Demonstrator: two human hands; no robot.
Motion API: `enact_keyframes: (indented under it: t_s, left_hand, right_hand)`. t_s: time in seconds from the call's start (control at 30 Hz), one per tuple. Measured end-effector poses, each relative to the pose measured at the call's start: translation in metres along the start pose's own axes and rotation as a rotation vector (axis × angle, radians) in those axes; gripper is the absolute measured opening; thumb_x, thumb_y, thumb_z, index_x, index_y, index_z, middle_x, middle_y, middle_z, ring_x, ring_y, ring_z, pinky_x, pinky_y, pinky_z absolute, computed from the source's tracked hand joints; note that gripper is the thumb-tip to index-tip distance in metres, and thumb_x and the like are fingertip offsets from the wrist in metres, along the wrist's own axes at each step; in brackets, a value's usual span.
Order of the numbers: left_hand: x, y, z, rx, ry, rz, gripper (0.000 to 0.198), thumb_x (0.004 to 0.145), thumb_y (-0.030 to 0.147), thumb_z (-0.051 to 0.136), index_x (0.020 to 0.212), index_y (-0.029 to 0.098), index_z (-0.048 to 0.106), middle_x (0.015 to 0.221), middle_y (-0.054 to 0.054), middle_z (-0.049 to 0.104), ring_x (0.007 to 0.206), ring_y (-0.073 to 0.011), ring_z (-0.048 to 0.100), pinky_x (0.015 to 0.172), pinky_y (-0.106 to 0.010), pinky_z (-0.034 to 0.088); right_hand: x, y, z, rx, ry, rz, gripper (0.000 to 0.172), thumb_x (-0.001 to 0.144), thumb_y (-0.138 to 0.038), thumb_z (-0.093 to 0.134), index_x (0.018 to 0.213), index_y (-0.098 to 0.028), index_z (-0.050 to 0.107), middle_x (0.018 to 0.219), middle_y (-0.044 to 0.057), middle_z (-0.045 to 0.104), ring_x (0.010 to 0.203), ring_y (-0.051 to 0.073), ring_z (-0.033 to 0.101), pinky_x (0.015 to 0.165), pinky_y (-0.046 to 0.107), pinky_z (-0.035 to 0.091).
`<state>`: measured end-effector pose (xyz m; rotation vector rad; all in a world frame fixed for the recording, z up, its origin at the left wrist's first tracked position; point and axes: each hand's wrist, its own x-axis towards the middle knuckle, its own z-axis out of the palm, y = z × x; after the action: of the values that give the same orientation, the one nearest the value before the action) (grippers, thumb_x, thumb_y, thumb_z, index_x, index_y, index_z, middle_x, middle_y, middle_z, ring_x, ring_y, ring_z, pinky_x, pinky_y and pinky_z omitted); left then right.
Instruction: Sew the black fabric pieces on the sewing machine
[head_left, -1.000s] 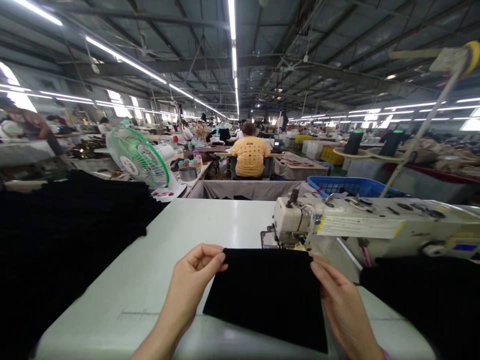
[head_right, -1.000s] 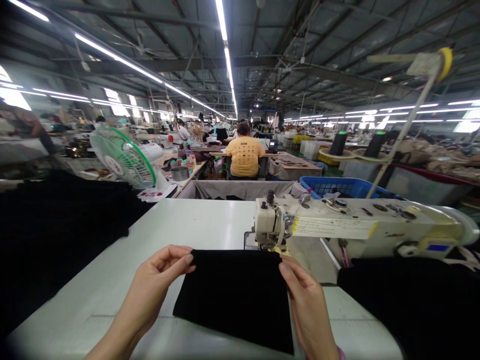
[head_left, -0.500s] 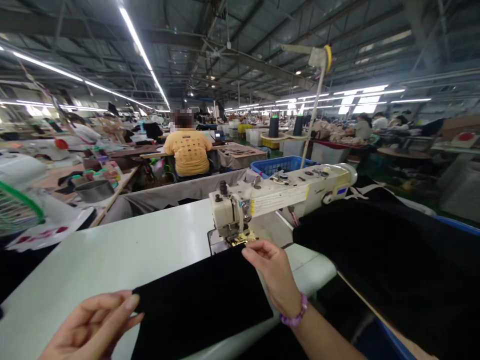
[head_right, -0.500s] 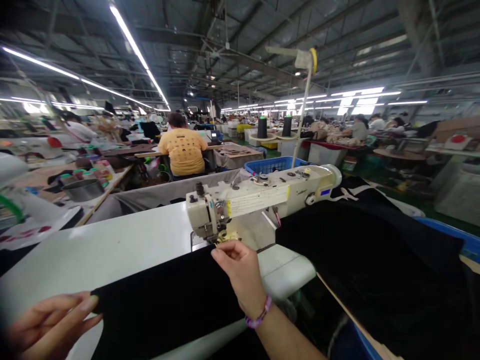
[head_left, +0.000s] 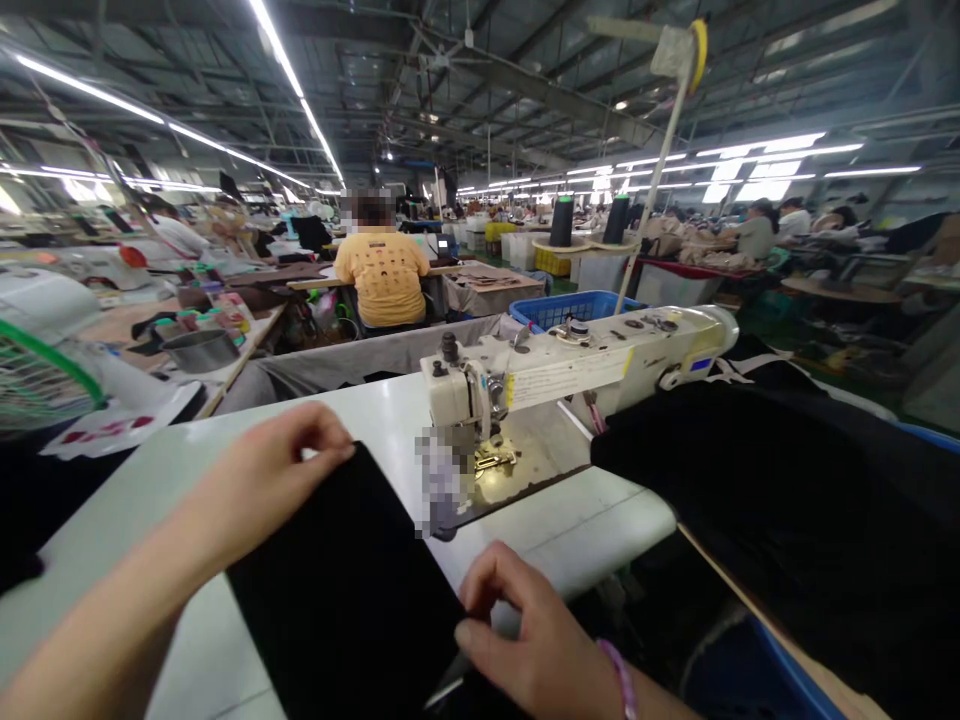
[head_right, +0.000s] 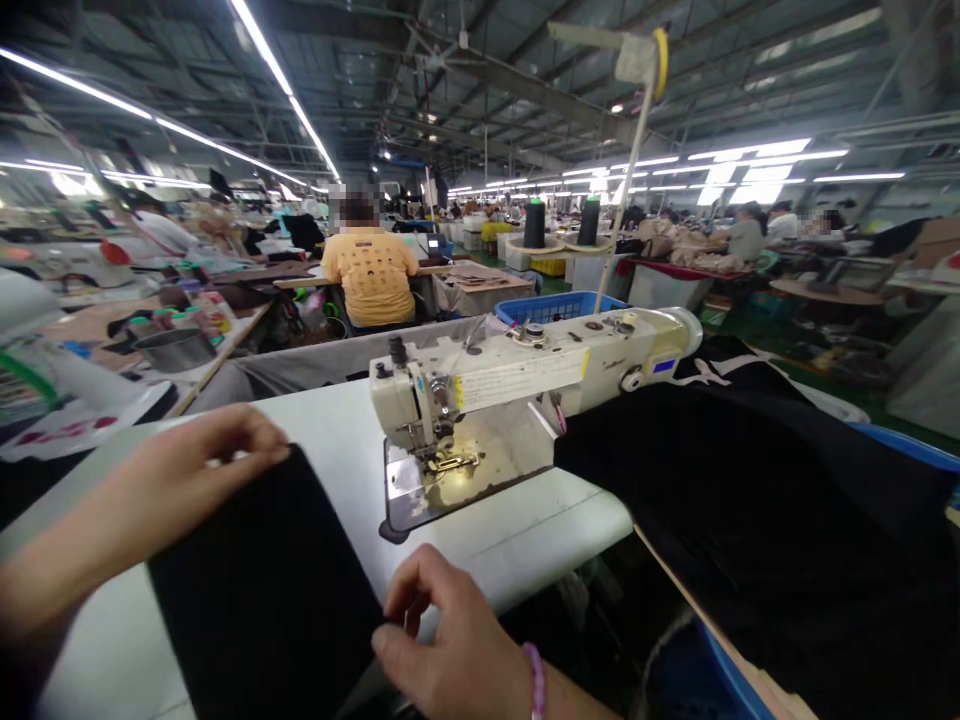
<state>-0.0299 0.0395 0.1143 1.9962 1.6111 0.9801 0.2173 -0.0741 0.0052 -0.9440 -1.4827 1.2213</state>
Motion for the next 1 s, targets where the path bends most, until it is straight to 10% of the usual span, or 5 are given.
enact_keyframes:
  t_s: [0.13,0.27,0.4,1.0]
  left_hand:
    - [0.028,-0.013,0.088,0.032,-0.226,0.037,0.007,0.062,0.017,0.061,0.061,0.023,0.058,0.058,0.004,0.061,0.06,-0.0173,0.055,0.061,-0.027,0.039]
    - [0.021,-0.038,0.146,0.009,-0.238,-0.002,0.01,0.065,0.022,0.061,0.062,0.024,0.051,0.059,0.003,0.058,0.06,-0.0175,0.055,0.06,-0.028,0.04]
    - [0.018,-0.045,0.149,-0.004,-0.222,-0.029,0.007,0.066,0.024,0.058,0.065,0.024,0.051,0.063,0.002,0.059,0.062,-0.0175,0.056,0.062,-0.029,0.042]
    - [0.028,-0.046,0.159,0.069,-0.065,0.004,0.015,0.074,0.024,0.062,0.082,0.023,0.05,0.081,-0.005,0.064,0.079,-0.0251,0.064,0.075,-0.038,0.052]
  right_hand:
    - [-0.027,0.036,0.0,-0.156,0.084,0.021,0.008,0.079,-0.015,0.059,0.081,-0.021,0.062,0.073,-0.001,0.064,0.07,0.015,0.062,0.066,0.024,0.05]
    - [-0.038,0.067,-0.016,-0.464,0.093,-0.313,0.026,0.076,-0.003,0.051,0.091,-0.021,0.063,0.082,0.003,0.069,0.074,0.017,0.067,0.068,0.025,0.053]
    - [-0.038,0.072,-0.025,-0.656,0.119,-0.554,0.035,0.076,0.002,0.043,0.098,-0.021,0.058,0.079,0.004,0.068,0.07,0.018,0.065,0.065,0.026,0.053]
    - [-0.023,0.069,-0.031,-0.784,0.078,-0.564,0.027,0.074,-0.001,0.047,0.089,-0.021,0.057,0.084,0.005,0.066,0.082,0.021,0.061,0.075,0.036,0.051]
